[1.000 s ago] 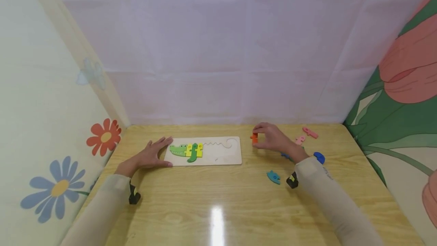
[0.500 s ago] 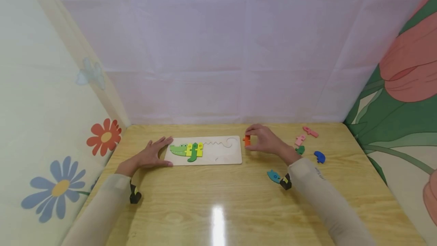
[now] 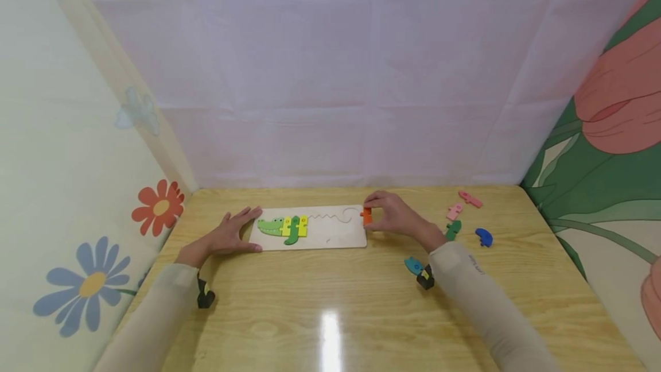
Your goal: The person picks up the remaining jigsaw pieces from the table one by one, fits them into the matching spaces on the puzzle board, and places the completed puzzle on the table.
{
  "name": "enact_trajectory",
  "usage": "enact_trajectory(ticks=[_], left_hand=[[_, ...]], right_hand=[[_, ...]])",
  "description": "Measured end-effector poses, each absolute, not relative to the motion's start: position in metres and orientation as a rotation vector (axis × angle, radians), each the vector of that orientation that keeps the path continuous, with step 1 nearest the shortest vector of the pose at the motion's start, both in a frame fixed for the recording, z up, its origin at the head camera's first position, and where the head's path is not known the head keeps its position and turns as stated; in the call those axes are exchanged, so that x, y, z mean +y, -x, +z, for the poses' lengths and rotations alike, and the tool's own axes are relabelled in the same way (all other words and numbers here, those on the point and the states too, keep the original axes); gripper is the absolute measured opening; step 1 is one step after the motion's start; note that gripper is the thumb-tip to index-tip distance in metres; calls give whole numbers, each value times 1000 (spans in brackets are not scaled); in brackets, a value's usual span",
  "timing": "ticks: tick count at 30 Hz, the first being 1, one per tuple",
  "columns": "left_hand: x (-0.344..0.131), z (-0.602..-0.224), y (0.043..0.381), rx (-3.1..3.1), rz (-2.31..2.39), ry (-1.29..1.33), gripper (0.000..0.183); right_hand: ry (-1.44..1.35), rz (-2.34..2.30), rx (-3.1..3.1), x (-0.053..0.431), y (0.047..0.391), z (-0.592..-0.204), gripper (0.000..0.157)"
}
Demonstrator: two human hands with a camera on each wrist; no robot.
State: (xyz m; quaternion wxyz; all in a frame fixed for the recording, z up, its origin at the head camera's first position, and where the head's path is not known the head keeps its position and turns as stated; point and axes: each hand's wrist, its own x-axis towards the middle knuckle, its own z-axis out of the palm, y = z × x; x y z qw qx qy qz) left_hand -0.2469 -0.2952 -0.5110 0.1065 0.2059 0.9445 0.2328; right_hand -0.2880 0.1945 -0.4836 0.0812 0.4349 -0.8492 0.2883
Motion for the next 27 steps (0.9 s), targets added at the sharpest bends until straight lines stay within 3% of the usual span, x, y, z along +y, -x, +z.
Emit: enact_trajectory(ticks=[27], left_hand=[[-296,-512,247,2779,695,-595,114]], right_hand=[[-1322,987,-2496,163,288,-492,57]])
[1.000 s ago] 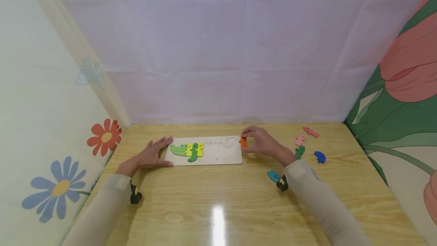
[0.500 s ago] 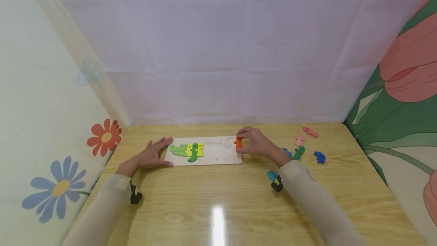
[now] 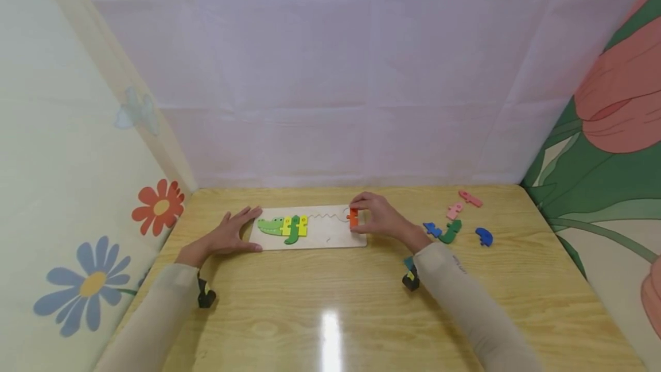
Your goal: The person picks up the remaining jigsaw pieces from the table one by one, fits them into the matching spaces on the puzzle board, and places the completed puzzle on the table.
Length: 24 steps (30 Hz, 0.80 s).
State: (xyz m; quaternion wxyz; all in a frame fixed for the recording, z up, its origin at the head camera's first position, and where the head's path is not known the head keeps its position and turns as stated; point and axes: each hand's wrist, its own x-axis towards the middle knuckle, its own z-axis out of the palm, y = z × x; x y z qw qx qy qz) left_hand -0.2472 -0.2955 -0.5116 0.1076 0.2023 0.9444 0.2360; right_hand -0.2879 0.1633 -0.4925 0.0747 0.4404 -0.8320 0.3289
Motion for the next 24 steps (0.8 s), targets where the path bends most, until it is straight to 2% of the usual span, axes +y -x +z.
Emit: enact_trajectory(ticks=[24], left_hand=[[-297,-515,249,2776,726,-590,115]], right_hand=[[-1337,1026,-2513,134,287,-496,57]])
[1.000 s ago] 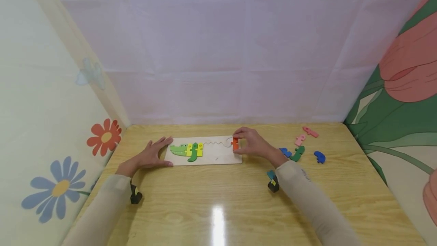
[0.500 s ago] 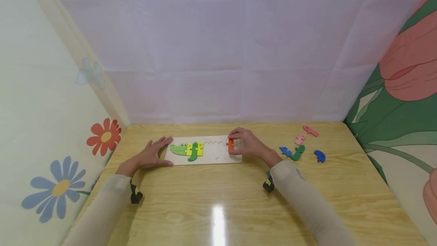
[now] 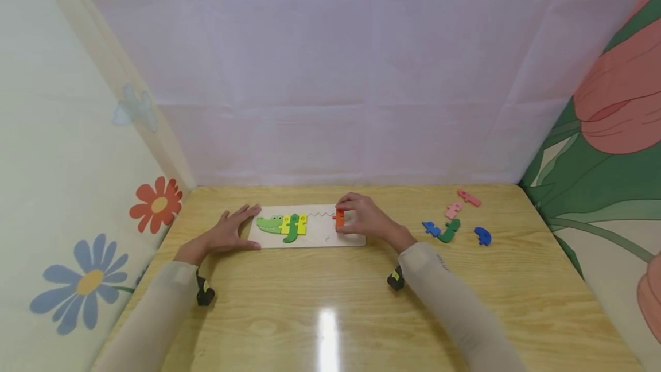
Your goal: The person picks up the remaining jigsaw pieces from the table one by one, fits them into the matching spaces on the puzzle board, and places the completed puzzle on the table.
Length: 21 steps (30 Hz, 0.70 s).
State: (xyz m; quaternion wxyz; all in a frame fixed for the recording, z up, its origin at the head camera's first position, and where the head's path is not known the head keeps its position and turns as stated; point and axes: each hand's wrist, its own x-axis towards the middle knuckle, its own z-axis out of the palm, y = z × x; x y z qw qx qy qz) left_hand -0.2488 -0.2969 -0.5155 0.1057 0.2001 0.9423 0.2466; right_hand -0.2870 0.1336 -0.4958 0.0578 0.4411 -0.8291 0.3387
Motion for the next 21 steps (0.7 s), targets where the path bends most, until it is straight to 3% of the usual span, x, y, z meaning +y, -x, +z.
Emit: enact_trajectory(ticks=[21], left_hand=[[-298,-519,249,2799,731,-616,115]], right_hand=[[-1291,1028,-2636,107,285,-500,58]])
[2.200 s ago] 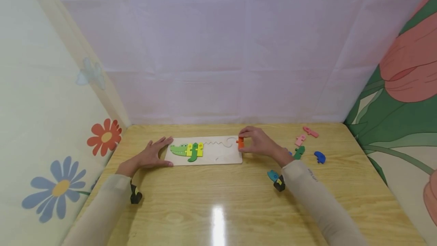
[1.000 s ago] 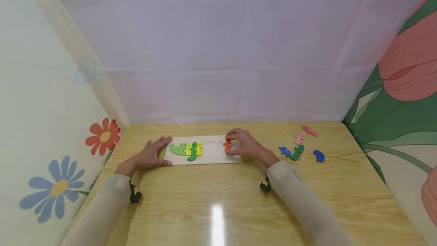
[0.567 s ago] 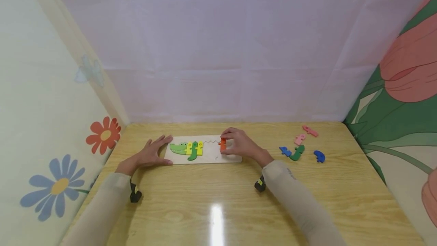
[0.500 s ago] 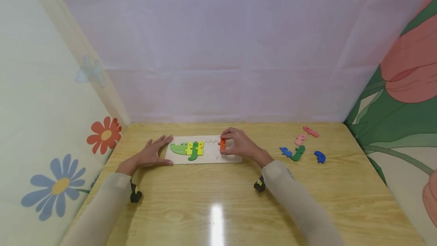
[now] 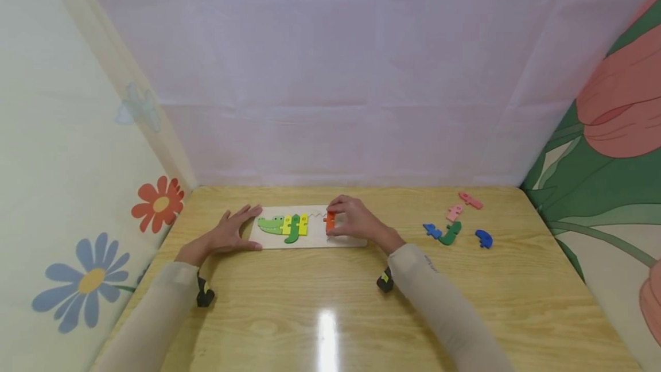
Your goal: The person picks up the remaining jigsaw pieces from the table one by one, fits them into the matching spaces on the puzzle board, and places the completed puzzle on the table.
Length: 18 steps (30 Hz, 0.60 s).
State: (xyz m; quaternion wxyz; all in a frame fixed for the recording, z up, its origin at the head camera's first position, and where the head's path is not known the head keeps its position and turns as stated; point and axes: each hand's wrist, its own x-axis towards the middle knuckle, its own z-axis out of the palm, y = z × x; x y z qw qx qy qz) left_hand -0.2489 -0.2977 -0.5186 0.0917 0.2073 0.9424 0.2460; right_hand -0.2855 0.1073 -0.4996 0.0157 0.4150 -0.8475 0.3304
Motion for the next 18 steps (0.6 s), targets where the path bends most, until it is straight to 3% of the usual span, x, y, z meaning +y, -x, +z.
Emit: enact_trajectory(ticks=[18], left_hand=[[-297,-518,248,2800,714,-596,114]], right_hand=[[-1267,960,-2707,90,283,-502,59]])
